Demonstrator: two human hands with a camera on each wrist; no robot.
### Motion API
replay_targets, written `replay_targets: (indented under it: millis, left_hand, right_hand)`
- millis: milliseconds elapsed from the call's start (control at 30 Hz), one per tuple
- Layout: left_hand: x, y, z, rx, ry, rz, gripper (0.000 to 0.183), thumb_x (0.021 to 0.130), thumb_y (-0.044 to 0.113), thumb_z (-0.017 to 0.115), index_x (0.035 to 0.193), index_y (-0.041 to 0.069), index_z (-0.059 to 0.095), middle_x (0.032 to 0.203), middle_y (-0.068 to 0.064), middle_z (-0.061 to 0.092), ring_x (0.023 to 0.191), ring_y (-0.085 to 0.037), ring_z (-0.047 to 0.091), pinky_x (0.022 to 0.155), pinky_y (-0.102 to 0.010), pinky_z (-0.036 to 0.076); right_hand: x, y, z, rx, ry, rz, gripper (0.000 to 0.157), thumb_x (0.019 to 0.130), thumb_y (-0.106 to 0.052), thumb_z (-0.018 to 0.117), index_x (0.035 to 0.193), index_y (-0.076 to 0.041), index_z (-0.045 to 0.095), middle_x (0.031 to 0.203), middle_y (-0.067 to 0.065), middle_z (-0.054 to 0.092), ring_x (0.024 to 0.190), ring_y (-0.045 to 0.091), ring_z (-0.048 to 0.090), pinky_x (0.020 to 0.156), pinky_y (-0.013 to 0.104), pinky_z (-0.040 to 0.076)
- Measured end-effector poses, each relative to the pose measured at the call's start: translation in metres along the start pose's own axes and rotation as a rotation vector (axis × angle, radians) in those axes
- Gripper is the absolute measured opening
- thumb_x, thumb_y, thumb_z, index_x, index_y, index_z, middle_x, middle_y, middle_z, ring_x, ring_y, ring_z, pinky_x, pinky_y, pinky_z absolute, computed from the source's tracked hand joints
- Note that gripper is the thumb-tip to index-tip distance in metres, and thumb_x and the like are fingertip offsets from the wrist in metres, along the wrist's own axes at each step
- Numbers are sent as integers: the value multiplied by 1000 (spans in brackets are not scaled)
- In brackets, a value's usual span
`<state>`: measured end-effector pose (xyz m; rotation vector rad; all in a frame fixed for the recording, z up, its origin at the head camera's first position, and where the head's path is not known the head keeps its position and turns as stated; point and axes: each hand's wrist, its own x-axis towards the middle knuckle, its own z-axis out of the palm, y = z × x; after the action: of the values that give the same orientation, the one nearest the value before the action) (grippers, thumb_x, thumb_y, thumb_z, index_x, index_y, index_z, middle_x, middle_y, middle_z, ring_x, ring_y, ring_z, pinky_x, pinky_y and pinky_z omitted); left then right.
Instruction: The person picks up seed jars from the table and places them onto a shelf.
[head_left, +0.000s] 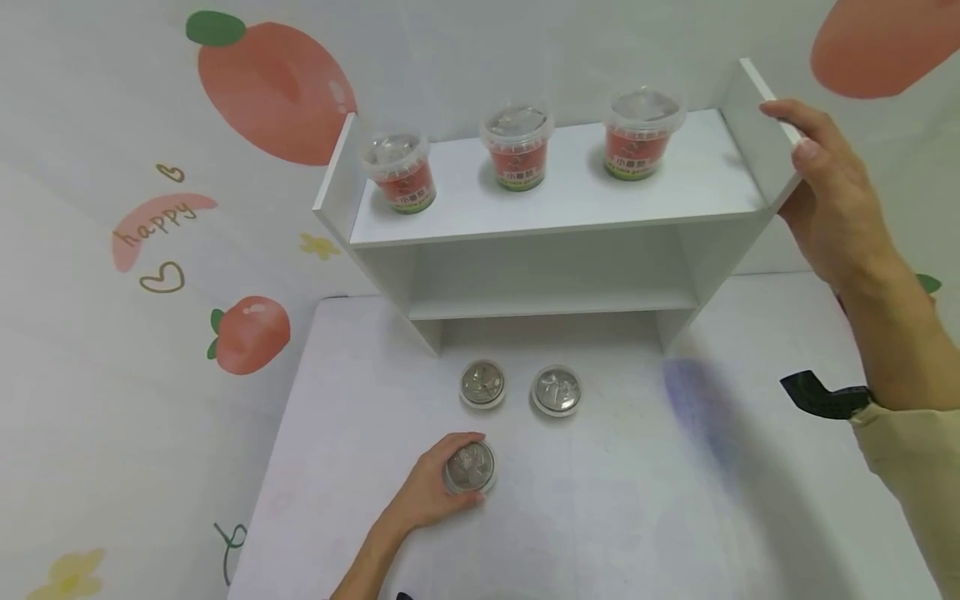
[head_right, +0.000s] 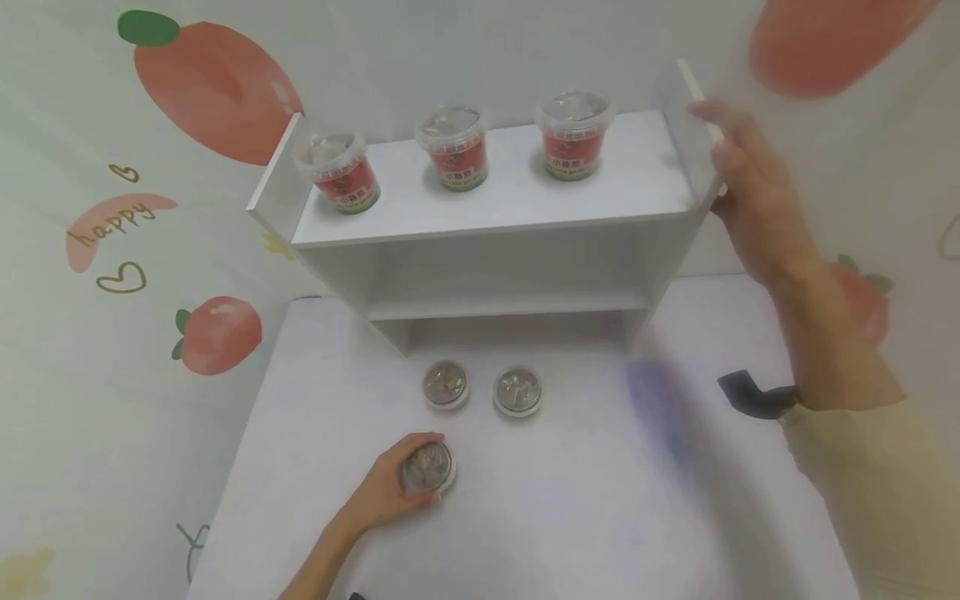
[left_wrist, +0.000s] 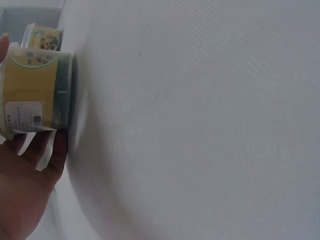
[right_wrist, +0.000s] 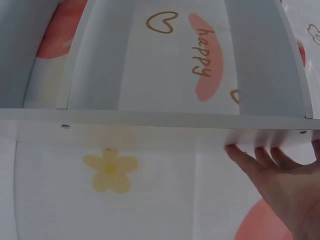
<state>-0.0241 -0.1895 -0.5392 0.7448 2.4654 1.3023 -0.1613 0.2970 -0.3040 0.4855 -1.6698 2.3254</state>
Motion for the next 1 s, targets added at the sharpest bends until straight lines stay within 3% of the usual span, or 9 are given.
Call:
replay_targets:
  millis: [300,533,767,1000]
  left_hand:
    - [8,-3,1,-12,38,-50,77,75,30,85,144,24,50,138,7,56,131,-20,51,107,-51,39]
    - [11,-4,-1,5,73,-29,76,75,30,85,142,25,51,136,3,58,127,-21,54,105,-51,41]
    - [17,3,-12,-1,84,-40,75,74,26,85,142,21,53,134,9,57,128,-16,52,105,-49,41]
    - [27,12,-25,-5,92,6,76,75,21,85,143,23,51,138,5,56,131,-18,49,109,-45,37]
  right_hand:
    - [1,1,1,-2,-5,-7,55,90,-20,65,140,-7,49,150,14,29,131,30,31,104,43,31]
    - [3,3,1,4,1,1,56,88,-21,67,139,-7,50,148,14,31,128,29,33,98,43,32]
    - [2,4,1,18,15,-7,57,87,-21,69,139,-6,50,146,15,33,126,29,34,94,39,35]
    - [1,5,2,25,30,-16,55,86,-19,67,137,-7,51,145,15,34,125,28,35,93,39,34]
